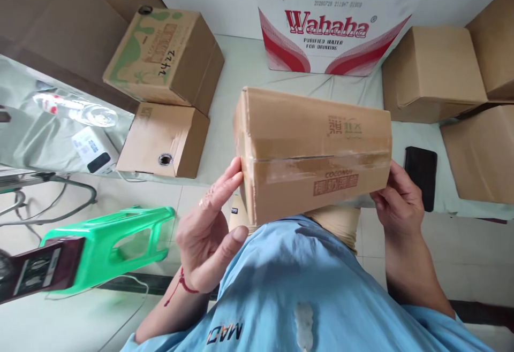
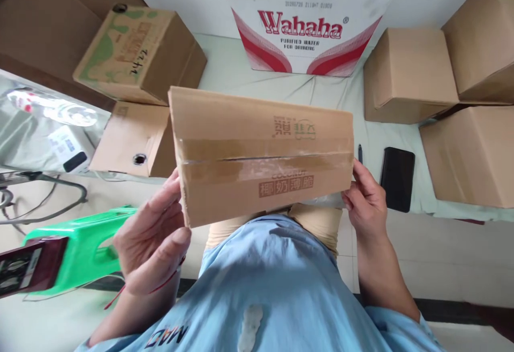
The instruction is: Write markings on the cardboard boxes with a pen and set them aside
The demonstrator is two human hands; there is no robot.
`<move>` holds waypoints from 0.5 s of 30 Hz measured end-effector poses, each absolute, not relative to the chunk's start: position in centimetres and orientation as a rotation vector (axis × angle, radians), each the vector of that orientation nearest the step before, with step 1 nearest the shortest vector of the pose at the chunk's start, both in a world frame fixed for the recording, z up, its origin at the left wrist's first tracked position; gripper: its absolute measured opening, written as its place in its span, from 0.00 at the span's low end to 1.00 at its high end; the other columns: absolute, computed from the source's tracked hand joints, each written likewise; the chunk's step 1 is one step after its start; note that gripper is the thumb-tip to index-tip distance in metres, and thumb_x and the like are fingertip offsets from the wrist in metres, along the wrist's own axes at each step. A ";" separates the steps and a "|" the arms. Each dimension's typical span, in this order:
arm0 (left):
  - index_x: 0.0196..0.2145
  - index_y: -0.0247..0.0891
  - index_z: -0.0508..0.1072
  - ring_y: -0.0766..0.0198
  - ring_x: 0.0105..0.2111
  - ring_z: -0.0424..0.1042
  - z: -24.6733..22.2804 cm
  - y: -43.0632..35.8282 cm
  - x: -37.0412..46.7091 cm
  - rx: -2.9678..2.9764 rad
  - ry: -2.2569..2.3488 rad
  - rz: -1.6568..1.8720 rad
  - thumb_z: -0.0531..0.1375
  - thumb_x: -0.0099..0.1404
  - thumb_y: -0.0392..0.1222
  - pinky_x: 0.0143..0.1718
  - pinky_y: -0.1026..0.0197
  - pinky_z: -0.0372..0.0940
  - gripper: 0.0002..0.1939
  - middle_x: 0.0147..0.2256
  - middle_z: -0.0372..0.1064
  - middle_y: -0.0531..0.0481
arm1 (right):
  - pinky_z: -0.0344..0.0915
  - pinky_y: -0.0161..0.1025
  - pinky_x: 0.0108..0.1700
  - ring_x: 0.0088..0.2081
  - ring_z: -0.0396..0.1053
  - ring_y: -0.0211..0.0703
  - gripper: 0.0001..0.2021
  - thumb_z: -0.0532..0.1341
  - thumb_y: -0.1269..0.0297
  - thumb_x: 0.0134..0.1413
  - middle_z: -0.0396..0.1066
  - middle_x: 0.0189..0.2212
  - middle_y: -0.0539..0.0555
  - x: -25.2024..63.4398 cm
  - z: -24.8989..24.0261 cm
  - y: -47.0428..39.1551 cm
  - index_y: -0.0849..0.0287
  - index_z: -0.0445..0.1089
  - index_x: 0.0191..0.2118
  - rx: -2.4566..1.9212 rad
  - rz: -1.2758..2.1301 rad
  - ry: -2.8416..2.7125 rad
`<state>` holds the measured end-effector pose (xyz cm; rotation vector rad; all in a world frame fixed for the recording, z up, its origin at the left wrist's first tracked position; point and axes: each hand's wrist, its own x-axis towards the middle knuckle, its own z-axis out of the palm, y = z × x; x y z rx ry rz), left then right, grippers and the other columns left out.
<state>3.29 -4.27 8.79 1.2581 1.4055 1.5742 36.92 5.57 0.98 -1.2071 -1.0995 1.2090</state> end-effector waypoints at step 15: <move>0.78 0.51 0.66 0.36 0.79 0.57 4.7 -2.4 3.2 1.792 1.364 1.497 0.70 0.72 0.40 0.80 0.30 0.57 0.40 0.78 0.61 0.43 | 0.51 0.33 0.17 0.22 0.56 0.29 0.18 0.73 0.56 0.61 0.81 0.55 0.57 34.9 0.8 6.6 0.49 0.79 0.55 -1.222 1.246 -1.167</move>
